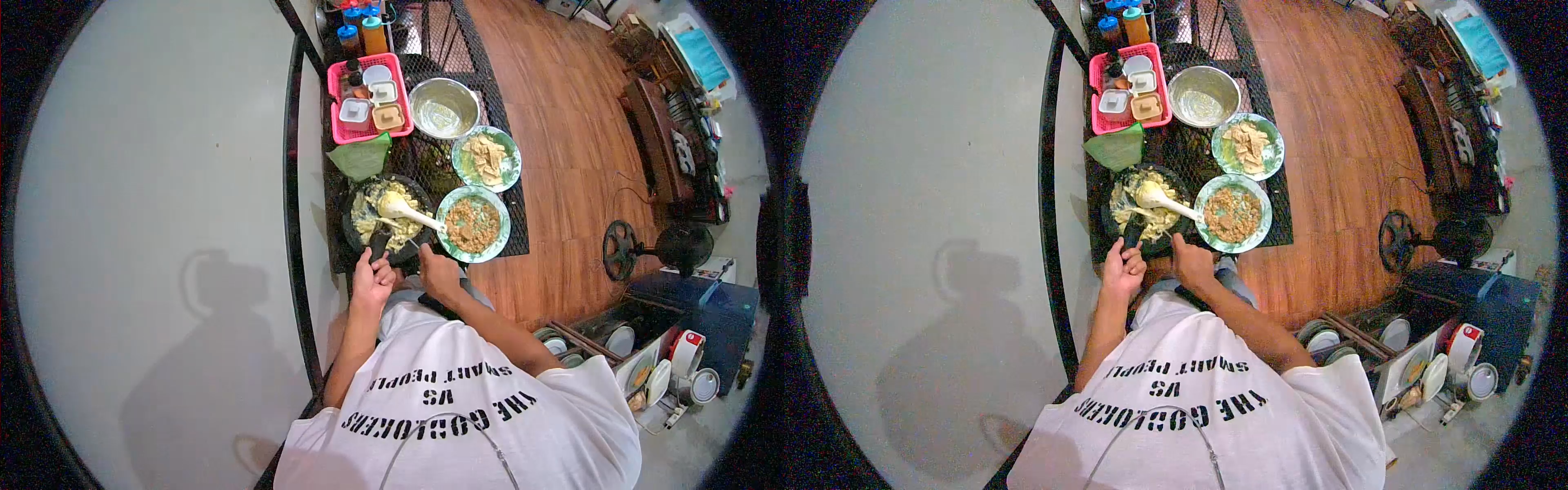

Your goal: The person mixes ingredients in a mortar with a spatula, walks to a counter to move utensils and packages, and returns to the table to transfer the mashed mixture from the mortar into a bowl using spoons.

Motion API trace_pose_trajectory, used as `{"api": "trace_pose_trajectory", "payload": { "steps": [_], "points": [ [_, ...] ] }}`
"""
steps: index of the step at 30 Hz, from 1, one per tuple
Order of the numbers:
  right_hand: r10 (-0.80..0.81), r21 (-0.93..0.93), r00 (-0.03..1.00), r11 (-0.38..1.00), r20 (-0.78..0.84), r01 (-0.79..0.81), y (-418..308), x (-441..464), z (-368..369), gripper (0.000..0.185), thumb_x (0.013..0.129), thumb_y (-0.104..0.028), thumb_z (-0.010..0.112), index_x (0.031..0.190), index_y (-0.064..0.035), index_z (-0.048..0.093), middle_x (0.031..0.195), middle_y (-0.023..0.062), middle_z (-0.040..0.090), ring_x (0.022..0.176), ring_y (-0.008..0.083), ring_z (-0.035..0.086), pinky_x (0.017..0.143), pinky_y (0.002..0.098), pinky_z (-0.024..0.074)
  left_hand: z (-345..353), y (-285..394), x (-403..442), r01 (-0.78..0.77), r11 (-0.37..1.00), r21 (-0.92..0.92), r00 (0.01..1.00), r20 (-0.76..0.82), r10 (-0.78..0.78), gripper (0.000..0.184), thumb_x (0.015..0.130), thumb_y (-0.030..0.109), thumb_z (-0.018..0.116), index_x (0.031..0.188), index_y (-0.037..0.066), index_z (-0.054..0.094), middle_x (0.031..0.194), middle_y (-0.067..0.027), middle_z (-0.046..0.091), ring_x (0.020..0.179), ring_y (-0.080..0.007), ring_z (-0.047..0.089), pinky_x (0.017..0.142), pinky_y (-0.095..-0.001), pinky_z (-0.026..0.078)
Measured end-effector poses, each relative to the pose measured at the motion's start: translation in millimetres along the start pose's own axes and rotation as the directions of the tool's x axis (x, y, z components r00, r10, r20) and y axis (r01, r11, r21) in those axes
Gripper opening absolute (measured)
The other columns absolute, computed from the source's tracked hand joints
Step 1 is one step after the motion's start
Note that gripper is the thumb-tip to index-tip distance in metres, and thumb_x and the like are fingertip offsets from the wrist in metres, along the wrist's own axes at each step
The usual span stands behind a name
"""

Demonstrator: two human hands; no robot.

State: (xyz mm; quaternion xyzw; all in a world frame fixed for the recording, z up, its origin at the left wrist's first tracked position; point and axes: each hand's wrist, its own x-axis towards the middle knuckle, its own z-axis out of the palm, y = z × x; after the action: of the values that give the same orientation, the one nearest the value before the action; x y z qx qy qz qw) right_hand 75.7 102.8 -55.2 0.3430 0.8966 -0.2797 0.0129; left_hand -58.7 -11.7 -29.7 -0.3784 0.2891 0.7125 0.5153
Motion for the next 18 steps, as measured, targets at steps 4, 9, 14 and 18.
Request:
{"api": "trace_pose_trajectory", "payload": {
  "steps": [4,9,14,18],
  "points": [
    [0.074,0.01,0.996,0.997,-0.049,-0.074,8,6,4,0.011,0.091,-0.018,0.052,0.091,-0.0083,0.047,0.058,0.0167,0.057,0.057,0.0402,0.059,0.05,0.052,0.0424,-4,1,-2,0.018,0.999,-0.038,0.997,0.075,-0.015,0.045,0.096,0.038,0.049,0.113,-0.004,0.048,0.054,0.0069,0.036,0.037,-0.008,0.024,0.039,-0.0241,0.024],
    [0.003,0.075,0.997,0.997,-0.078,0.003,-8,2,-9,0.014,0.093,-0.021,0.049,0.09,-0.0073,0.047,0.059,0.0188,0.058,0.057,0.0415,0.059,0.05,0.0532,0.0418,-2,5,-3,0.039,0.996,-0.078,0.995,0.099,-0.031,0.044,0.097,0.036,0.048,0.114,-0.004,0.049,0.053,0.0067,0.034,0.037,-0.0081,0.023,0.039,-0.0244,0.024],
    [0.031,0.1,0.992,0.995,-0.121,-0.019,-10,2,-14,0.011,0.091,-0.017,0.052,0.09,-0.0074,0.047,0.06,0.0195,0.058,0.056,0.041,0.059,0.05,0.0531,0.042,-8,7,-8,0.129,0.984,-0.123,0.965,0.244,-0.096,0.047,0.097,0.038,0.046,0.119,-0.004,0.047,0.054,0.0065,0.032,0.037,-0.0076,0.023,0.039,-0.0248,0.023],
    [0.068,0.025,0.991,0.998,-0.113,-0.066,3,11,-9,0.01,0.089,-0.016,0.052,0.092,-0.0073,0.048,0.061,0.0207,0.058,0.059,0.0411,0.06,0.05,0.052,0.0432,-11,4,-8,0.126,0.987,-0.094,0.955,0.282,-0.095,0.048,0.098,0.038,0.046,0.122,-0.003,0.047,0.054,0.0065,0.031,0.037,-0.0073,0.022,0.039,-0.0242,0.022]
  ]
}}
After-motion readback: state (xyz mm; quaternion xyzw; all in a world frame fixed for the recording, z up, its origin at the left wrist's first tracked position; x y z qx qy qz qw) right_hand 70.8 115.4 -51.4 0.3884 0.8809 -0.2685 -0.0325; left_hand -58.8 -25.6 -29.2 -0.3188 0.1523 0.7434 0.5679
